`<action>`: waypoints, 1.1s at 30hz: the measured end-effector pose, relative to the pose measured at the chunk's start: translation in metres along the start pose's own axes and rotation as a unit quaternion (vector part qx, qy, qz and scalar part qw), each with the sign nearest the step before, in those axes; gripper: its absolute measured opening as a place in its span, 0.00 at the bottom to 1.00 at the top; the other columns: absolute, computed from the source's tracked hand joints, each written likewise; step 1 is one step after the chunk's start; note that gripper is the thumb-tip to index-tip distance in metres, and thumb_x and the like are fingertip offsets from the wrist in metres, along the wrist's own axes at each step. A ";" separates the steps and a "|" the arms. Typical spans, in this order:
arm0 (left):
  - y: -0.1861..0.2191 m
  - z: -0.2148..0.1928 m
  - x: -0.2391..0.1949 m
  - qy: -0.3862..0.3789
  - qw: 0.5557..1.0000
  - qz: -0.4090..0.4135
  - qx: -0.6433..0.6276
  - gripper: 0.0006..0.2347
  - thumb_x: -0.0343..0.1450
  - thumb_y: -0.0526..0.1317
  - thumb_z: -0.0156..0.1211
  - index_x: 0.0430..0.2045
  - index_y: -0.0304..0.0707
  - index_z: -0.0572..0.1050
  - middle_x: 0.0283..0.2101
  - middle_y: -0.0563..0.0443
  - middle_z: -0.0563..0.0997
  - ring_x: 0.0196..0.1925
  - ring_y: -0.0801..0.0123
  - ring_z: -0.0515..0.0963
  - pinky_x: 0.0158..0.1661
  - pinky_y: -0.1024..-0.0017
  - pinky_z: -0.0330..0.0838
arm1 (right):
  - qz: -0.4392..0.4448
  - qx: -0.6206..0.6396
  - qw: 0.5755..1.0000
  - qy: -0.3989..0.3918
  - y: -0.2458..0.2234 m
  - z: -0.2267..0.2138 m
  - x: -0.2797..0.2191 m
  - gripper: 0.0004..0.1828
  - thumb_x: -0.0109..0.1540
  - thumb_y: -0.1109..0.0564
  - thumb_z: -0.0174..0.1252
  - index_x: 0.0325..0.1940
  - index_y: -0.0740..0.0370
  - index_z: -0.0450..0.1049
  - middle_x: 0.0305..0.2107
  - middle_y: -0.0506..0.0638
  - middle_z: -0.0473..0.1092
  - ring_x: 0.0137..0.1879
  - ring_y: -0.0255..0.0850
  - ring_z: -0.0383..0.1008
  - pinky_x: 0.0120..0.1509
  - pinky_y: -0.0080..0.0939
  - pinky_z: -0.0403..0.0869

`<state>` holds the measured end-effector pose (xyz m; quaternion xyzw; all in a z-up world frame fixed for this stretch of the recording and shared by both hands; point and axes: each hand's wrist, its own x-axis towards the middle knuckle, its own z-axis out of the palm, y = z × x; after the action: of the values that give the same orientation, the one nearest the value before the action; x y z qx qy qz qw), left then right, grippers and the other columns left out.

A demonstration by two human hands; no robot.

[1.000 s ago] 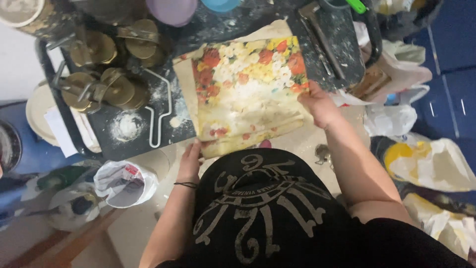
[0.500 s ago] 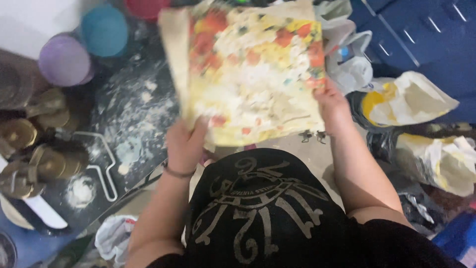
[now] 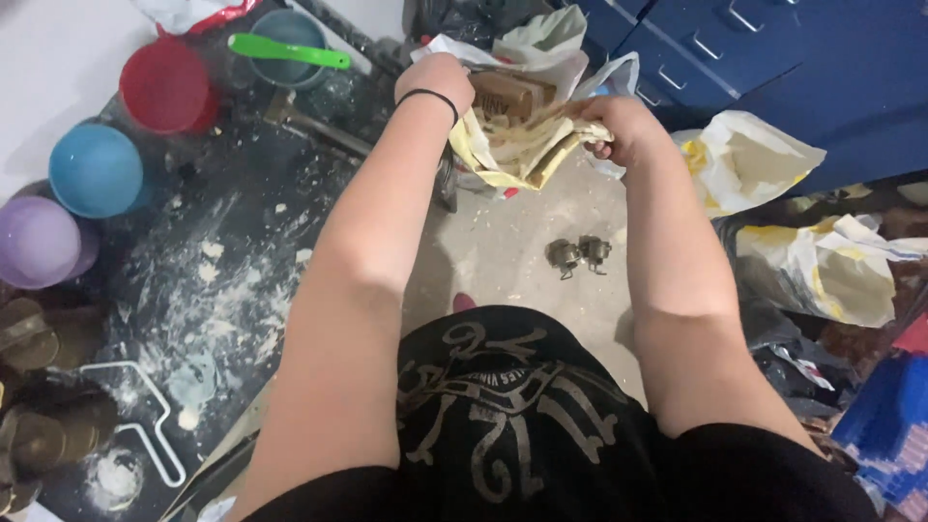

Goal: The person is removing plaster from a dental flask using a hammer and a scraper, then cleaning the flask components.

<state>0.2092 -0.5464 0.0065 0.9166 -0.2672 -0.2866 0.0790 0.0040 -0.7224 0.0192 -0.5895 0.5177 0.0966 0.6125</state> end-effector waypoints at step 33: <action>-0.181 0.049 -0.322 0.384 0.784 0.194 -0.447 0.22 0.82 0.39 0.48 0.71 0.34 0.52 0.74 0.38 0.63 0.46 0.61 0.91 0.61 0.57 0.83 | -0.586 -0.042 0.799 -0.125 0.006 0.065 -0.152 0.24 0.73 0.42 0.57 0.62 0.63 0.68 0.57 0.55 0.72 0.62 0.41 0.72 0.72 0.38 0.69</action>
<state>0.0380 -0.2208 0.0677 0.7418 -0.2283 0.0235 0.6302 -0.0347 -0.5925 0.1139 -0.7885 -0.0128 -0.1860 0.5861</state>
